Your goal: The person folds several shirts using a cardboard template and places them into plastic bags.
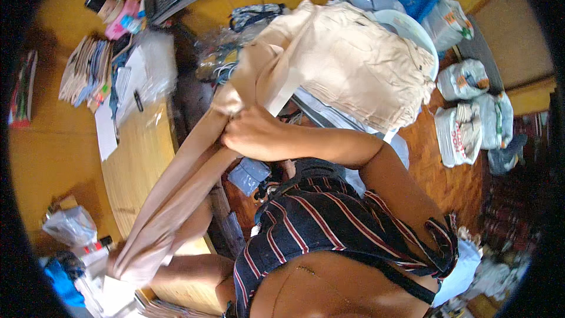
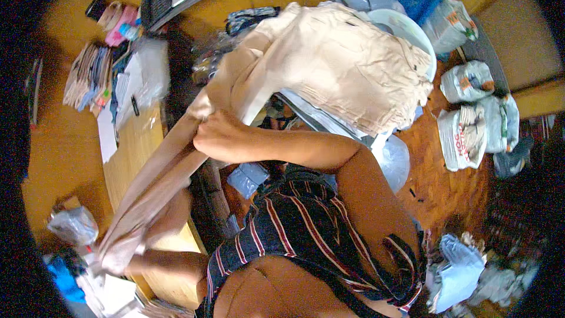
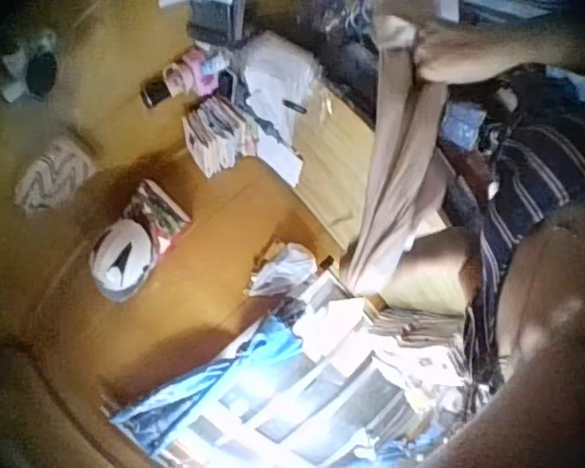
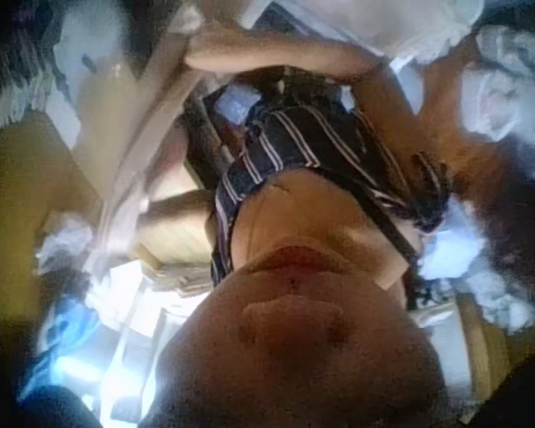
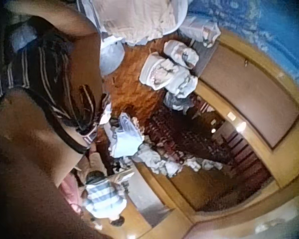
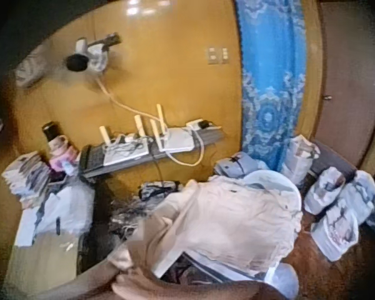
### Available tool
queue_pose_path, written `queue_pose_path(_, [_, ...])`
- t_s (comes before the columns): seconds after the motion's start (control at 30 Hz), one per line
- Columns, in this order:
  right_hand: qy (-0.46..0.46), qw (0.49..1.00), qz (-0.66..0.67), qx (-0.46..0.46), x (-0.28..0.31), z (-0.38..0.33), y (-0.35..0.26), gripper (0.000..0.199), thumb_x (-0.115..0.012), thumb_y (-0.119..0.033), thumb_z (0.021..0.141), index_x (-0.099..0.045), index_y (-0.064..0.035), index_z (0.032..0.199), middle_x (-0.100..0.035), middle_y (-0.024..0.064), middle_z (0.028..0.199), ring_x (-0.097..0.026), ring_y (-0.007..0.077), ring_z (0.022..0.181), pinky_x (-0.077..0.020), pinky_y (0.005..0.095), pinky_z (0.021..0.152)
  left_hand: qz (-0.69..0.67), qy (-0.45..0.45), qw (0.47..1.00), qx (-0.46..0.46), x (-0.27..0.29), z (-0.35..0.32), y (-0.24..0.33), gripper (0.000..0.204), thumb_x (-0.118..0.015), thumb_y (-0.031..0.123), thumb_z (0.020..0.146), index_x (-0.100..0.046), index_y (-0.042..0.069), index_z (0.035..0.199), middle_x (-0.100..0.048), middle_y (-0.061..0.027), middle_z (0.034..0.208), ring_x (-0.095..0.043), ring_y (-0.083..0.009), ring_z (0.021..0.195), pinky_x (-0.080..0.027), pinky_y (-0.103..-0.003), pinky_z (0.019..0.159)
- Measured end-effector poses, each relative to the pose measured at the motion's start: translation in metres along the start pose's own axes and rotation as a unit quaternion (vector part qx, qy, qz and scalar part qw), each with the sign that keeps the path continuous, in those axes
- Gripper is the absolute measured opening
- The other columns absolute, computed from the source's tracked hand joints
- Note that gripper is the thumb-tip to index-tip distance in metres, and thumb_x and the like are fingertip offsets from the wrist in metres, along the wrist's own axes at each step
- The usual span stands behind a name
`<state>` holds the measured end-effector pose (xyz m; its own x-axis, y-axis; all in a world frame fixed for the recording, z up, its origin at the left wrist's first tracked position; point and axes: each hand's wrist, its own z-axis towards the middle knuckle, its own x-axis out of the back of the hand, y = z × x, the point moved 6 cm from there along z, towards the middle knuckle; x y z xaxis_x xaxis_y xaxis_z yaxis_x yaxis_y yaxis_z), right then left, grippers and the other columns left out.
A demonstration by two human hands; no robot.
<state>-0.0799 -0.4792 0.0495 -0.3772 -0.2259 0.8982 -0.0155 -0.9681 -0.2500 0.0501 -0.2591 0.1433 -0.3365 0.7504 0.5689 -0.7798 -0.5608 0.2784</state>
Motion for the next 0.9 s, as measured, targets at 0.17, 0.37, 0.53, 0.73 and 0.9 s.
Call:
queue_pose_path(0.17, [-0.002,0.999,0.042,-0.019,0.006,0.034,-0.006,0.005,-0.056,-0.012,0.061,-0.060,-0.0088,0.062,-0.059,0.0067,0.069,-0.059,0.0235,0.071,-0.0459,0.0366,0.060,-0.077,-0.099,0.989,0.075,0.023,-0.003,-0.041,0.016,-0.056,0.016,0.073,-0.056,0.005,0.084,-0.058,-0.0064,0.084,-0.056,-0.0183,0.072,-0.044,-0.029,0.064])
queue_pose_path(0.37, [0.285,0.942,0.175,-0.029,0.034,0.063,-0.011,0.012,-0.052,-0.011,0.063,-0.058,-0.0042,0.072,-0.056,0.0095,0.093,-0.050,0.0265,0.093,-0.0385,0.0374,0.080,-0.145,-0.227,0.959,0.092,0.057,-0.033,-0.034,0.020,-0.056,0.016,0.074,-0.054,0.004,0.090,-0.056,-0.0084,0.090,-0.055,-0.0194,0.078,-0.042,-0.029,0.069])
queue_pose_path(0.53, [0.499,0.755,0.426,0.009,0.023,0.072,0.005,0.022,-0.052,-0.012,0.069,-0.055,-0.0022,0.089,-0.057,0.0149,0.092,-0.053,0.0276,0.092,-0.0394,0.0361,0.082,-0.180,-0.243,0.945,0.127,0.099,-0.024,-0.062,0.023,-0.055,0.015,0.075,-0.052,0.003,0.095,-0.055,-0.0100,0.095,-0.054,-0.0203,0.084,-0.041,-0.030,0.074])
queue_pose_path(0.73, [0.526,0.784,0.328,0.046,0.018,0.239,-0.037,0.030,-0.055,-0.016,0.071,-0.053,-0.0034,0.098,-0.058,0.0150,0.090,-0.055,0.0281,0.087,-0.0420,0.0349,0.077,-0.062,-0.071,0.967,0.235,0.216,-0.008,-0.149,0.028,-0.055,0.015,0.076,-0.050,0.002,0.100,-0.054,-0.0120,0.101,-0.052,-0.0213,0.090,-0.039,-0.030,0.079])
queue_pose_path(0.9, [0.345,0.931,0.110,-0.045,-0.059,0.407,-0.174,0.052,-0.060,-0.021,0.070,-0.042,-0.0110,0.117,-0.055,0.0192,0.097,-0.053,0.0330,0.091,-0.0416,0.0389,0.078,0.024,0.065,0.971,0.229,0.287,0.032,-0.262,0.032,-0.054,0.015,0.078,-0.049,0.000,0.105,-0.053,-0.0136,0.106,-0.051,-0.0222,0.096,-0.037,-0.030,0.084])
